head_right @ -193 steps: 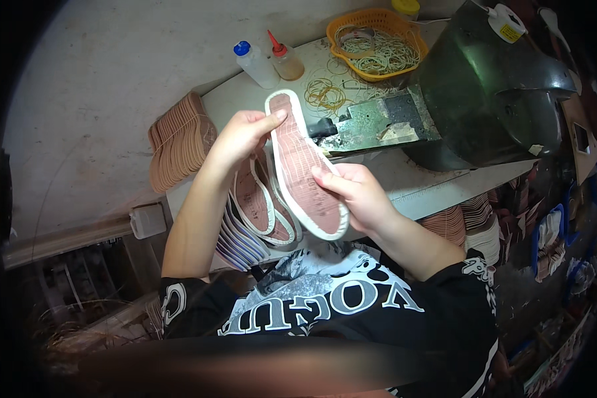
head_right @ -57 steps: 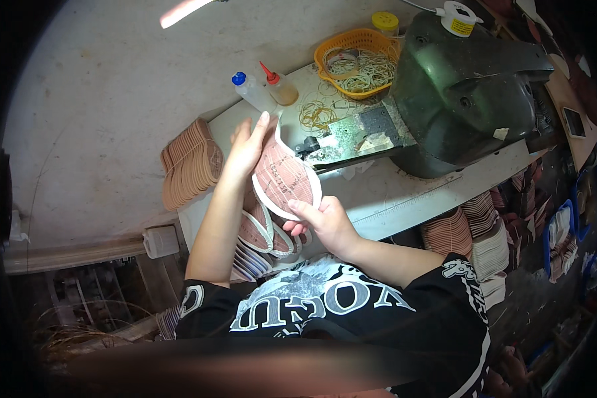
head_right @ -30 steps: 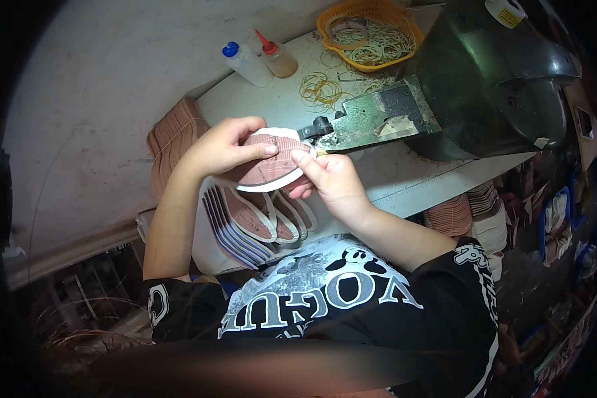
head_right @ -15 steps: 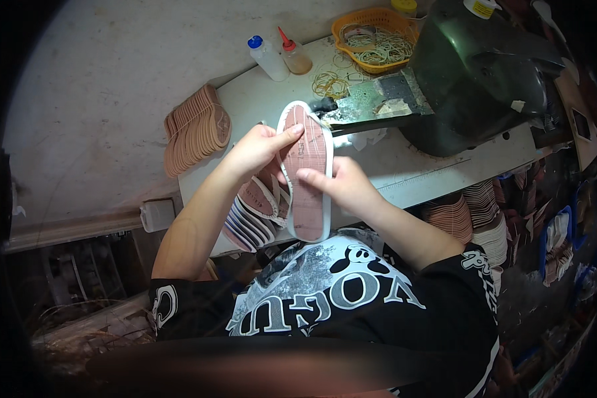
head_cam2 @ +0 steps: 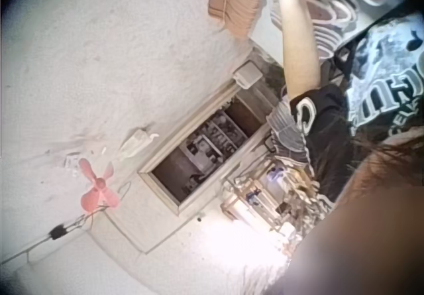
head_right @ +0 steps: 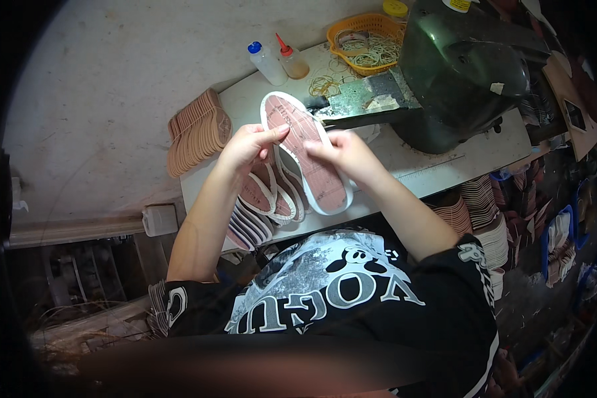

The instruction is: Aligning and preparing shoe insole components at a manufacturing workstation.

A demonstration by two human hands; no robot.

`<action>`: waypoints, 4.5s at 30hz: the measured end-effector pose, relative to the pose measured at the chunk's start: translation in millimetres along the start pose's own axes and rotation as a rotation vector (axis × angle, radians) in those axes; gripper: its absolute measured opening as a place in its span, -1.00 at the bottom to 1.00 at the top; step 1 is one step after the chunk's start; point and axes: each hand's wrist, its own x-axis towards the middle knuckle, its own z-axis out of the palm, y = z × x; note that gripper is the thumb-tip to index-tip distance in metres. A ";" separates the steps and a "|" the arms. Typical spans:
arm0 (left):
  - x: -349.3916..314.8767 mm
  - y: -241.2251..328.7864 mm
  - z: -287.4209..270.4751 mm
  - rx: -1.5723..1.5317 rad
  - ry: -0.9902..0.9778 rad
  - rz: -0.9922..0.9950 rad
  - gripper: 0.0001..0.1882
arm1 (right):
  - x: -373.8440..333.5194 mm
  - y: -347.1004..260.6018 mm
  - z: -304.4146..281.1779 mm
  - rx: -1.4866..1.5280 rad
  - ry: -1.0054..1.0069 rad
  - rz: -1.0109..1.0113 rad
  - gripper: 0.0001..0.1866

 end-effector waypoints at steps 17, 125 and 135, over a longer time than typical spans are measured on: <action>42.5 18.1 -29.1 -0.034 0.045 -0.079 -0.60 | -30.4 26.9 29.7 0.263 0.100 -0.052 -0.74; -98.0 -78.4 -7.0 -0.599 0.363 0.649 -0.61 | -21.4 17.0 104.1 -0.559 -0.402 -0.230 -0.36; -72.5 -50.1 37.7 -0.550 -0.028 0.680 -0.57 | 2.3 14.5 38.8 0.047 -0.584 -0.007 -0.62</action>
